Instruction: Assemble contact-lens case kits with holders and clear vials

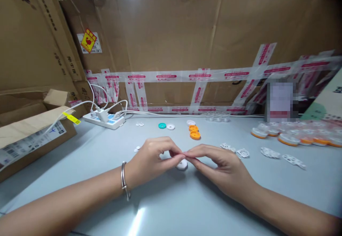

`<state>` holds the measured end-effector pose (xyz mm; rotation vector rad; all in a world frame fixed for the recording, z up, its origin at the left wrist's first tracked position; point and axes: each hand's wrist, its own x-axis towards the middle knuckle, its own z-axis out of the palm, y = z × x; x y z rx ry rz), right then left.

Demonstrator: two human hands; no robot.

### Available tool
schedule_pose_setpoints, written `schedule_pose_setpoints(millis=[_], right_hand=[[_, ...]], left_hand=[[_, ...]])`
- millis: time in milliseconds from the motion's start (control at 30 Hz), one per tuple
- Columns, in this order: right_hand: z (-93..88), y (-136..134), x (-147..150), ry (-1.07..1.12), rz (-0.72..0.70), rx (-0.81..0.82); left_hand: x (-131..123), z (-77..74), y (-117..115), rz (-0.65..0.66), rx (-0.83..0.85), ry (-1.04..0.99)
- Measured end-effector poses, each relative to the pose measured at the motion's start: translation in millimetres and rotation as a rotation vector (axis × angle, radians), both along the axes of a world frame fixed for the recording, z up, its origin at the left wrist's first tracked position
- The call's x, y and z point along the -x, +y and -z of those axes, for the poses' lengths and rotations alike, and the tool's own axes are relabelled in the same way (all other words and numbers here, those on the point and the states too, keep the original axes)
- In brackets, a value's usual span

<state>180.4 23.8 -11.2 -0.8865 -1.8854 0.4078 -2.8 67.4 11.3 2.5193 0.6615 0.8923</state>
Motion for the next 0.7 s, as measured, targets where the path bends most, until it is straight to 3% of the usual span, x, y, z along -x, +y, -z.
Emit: schedule_pose_setpoints(millis=[100,200,433,700], right_hand=[[-0.1,2.8,-4.0,-0.080,0.050,0.041],[1.7,6.7,-8.1,-0.166,0.036,0.073],[10.9,17.0,-14.9,-0.258,0.004,-0.027],[9.6,19.0,-20.7,-0.439,-0.041,-0.017]], left_hand=[[1.6,3.4,6.0,-0.080,0.090,0.136],[1.1,8.6,11.7,-0.070,0.181,0.242],[-3.7,21.8,22.4,0.015,0.346,0.174],[-1.8,29.1,29.7,0.046,0.349,0.146]])
